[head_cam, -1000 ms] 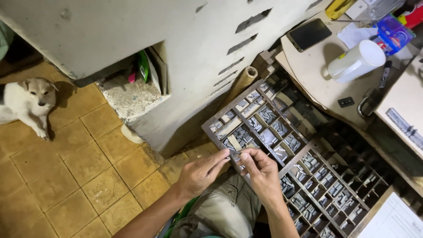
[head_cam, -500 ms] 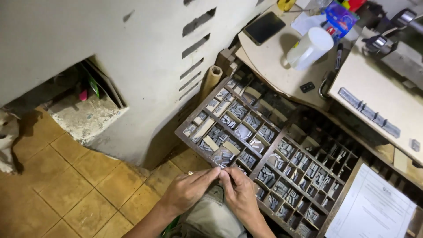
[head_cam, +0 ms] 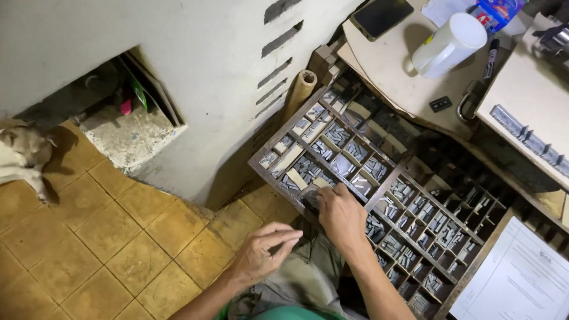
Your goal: Sorting and organizing individual metal type characters into a wooden type case.
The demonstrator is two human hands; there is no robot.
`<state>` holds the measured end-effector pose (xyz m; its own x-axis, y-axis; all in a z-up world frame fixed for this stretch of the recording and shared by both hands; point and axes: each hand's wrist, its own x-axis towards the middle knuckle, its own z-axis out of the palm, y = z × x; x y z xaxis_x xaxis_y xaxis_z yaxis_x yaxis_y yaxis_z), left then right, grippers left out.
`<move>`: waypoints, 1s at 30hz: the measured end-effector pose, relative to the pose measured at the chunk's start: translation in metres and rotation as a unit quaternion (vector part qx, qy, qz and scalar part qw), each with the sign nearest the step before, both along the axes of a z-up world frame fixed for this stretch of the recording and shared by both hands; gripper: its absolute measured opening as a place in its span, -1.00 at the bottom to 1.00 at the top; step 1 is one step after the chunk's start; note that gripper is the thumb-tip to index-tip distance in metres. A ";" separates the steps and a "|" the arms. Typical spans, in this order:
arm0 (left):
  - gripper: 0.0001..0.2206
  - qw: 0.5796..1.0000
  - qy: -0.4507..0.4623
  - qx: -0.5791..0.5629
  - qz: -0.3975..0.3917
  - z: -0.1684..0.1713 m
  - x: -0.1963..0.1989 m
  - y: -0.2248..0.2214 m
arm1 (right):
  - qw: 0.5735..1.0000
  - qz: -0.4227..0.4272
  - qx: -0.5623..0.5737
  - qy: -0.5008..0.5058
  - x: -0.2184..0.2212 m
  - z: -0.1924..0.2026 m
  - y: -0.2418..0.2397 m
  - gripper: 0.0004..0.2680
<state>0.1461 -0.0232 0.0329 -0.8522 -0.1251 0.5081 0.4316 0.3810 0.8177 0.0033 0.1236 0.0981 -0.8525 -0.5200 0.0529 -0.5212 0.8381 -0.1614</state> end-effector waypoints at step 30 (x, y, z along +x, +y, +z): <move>-0.63 0.975 0.158 -0.157 -0.012 0.083 -0.033 0.029 | 0.797 0.026 -0.559 -0.225 0.060 0.054 0.090 -0.86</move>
